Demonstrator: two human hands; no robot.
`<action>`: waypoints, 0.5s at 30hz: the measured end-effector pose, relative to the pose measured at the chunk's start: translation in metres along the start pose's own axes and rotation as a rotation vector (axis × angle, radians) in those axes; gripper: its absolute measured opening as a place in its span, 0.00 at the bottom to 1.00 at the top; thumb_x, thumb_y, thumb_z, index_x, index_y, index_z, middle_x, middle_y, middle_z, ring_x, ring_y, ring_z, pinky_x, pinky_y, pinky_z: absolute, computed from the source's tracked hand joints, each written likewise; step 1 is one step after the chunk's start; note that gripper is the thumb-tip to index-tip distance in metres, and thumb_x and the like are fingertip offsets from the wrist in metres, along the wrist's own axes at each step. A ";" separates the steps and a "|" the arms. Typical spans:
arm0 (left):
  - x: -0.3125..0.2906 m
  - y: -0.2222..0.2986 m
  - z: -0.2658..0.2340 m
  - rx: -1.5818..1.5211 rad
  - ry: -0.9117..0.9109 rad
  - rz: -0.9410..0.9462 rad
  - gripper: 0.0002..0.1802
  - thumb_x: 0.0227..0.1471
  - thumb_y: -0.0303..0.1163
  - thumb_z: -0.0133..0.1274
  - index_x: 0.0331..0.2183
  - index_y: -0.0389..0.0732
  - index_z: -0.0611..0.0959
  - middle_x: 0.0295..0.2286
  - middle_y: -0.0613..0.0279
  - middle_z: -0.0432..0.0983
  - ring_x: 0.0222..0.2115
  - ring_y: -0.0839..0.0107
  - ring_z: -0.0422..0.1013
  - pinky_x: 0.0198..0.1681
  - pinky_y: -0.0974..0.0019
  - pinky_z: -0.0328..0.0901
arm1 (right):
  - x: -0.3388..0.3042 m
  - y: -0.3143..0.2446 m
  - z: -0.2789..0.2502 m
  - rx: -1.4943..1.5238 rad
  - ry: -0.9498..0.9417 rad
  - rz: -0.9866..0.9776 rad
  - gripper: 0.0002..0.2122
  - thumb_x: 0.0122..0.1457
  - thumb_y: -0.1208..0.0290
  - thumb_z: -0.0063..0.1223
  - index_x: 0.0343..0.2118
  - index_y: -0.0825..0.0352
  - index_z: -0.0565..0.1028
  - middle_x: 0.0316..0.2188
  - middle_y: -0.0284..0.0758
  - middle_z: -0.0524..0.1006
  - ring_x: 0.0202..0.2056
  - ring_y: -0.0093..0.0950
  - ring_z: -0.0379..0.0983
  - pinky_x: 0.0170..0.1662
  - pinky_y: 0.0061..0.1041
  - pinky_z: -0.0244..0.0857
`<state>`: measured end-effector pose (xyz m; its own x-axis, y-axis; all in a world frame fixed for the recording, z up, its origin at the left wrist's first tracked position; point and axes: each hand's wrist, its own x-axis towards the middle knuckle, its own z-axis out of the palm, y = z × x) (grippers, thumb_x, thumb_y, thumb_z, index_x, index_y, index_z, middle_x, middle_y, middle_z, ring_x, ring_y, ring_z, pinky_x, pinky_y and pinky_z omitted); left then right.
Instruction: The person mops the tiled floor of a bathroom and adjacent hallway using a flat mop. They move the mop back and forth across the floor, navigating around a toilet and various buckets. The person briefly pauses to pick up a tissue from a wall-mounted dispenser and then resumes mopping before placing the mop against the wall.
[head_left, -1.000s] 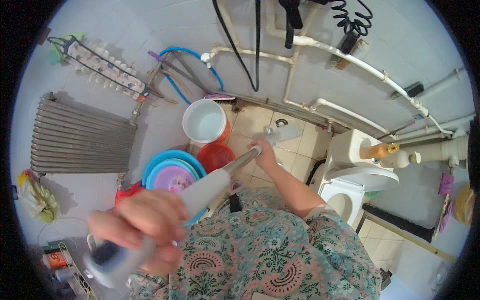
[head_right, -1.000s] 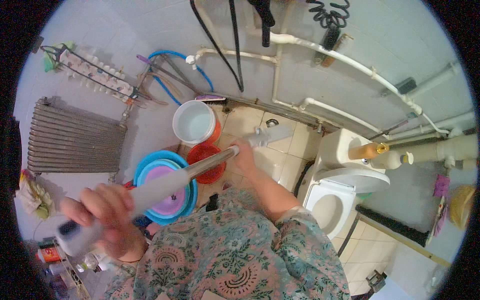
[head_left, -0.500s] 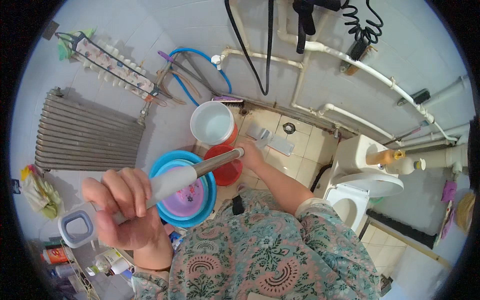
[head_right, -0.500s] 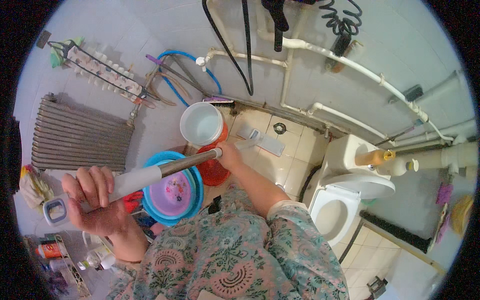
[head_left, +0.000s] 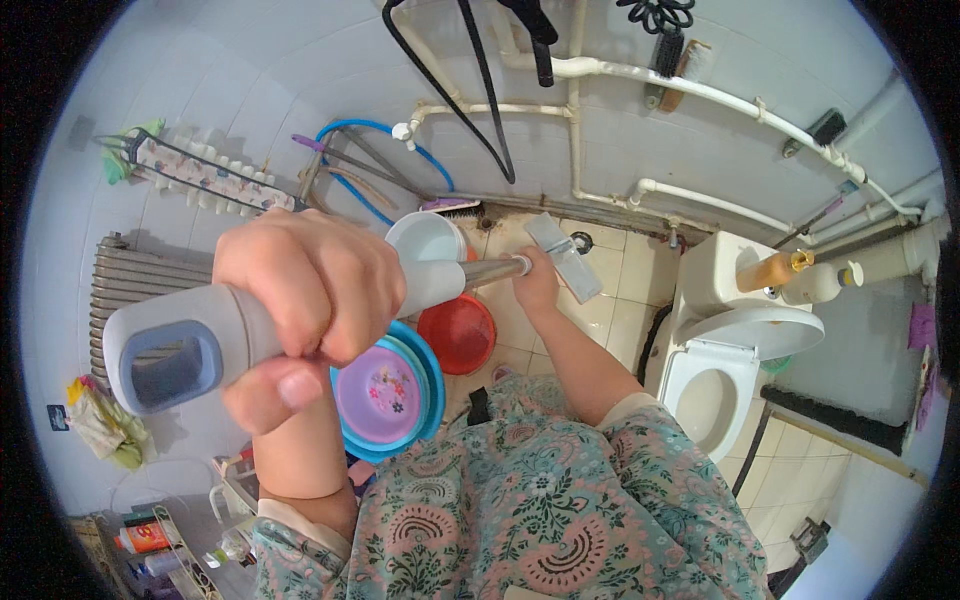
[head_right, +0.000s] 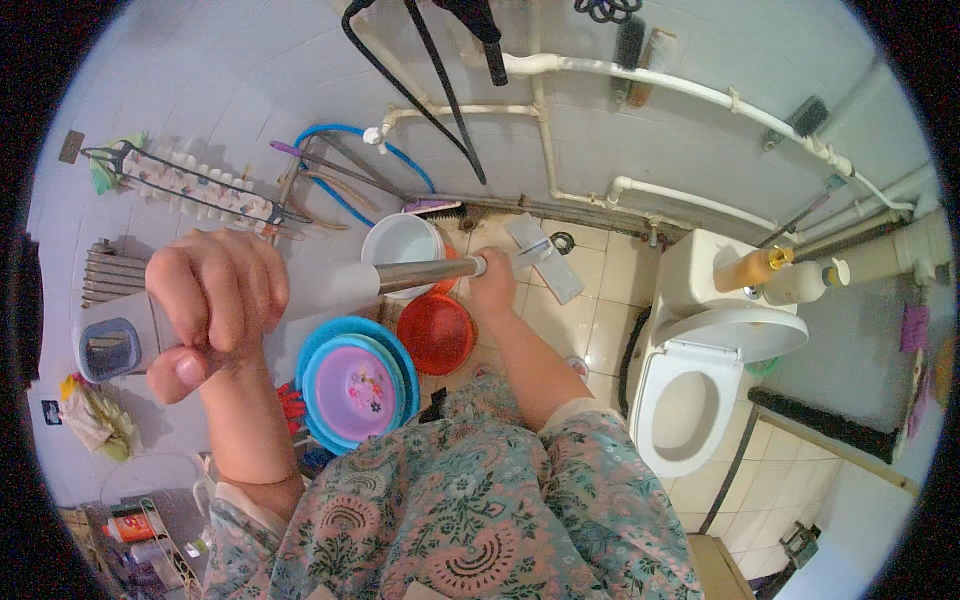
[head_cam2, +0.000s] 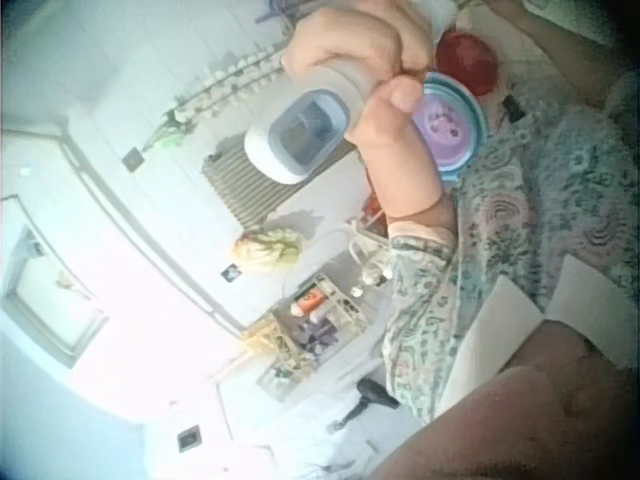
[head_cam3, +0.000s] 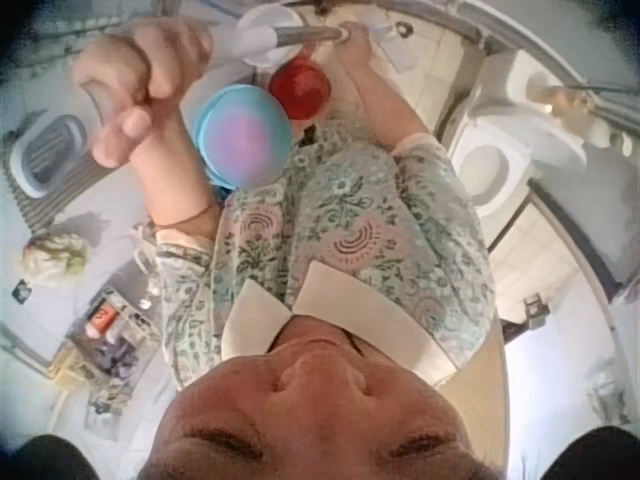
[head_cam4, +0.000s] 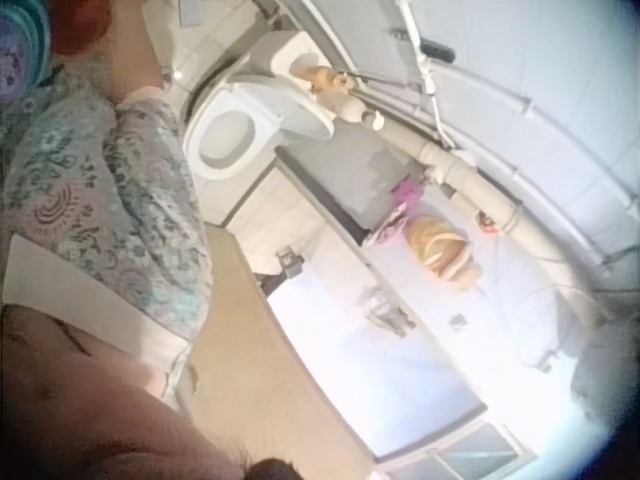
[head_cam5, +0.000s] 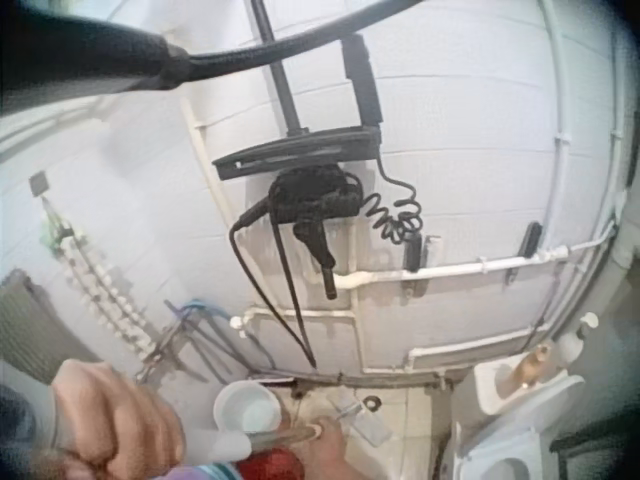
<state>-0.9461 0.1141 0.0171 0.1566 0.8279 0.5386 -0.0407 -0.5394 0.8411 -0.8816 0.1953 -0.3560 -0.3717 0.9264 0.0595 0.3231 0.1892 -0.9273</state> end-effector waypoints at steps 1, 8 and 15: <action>0.000 0.010 0.004 0.019 -0.041 -0.006 0.11 0.29 0.32 0.53 0.15 0.48 0.65 0.10 0.75 0.64 0.07 0.78 0.57 0.13 0.73 0.56 | -0.011 -0.008 0.001 0.024 -0.018 0.006 0.14 0.45 0.60 0.59 0.27 0.66 0.72 0.30 0.38 0.71 0.35 0.38 0.67 0.38 0.31 0.61; 0.016 -0.007 -0.009 -0.227 -0.362 -0.023 0.12 0.30 0.32 0.56 0.19 0.47 0.68 0.13 0.71 0.67 0.10 0.75 0.61 0.16 0.72 0.58 | -0.018 0.010 -0.049 -0.004 -0.061 -0.035 0.09 0.43 0.70 0.57 0.27 0.65 0.71 0.32 0.36 0.70 0.39 0.36 0.65 0.41 0.30 0.60; -0.036 0.021 0.065 0.048 0.407 0.231 0.15 0.41 0.33 0.58 0.23 0.47 0.66 0.15 0.71 0.65 0.15 0.78 0.64 0.20 0.75 0.63 | -0.045 -0.012 -0.063 -0.060 -0.122 -0.126 0.09 0.39 0.79 0.53 0.27 0.63 0.70 0.32 0.35 0.70 0.40 0.38 0.63 0.42 0.31 0.60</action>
<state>-0.8884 0.0629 0.0115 -0.2509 0.6729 0.6959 0.0180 -0.7156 0.6983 -0.8134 0.1718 -0.3242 -0.5140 0.8486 0.1257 0.3171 0.3241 -0.8913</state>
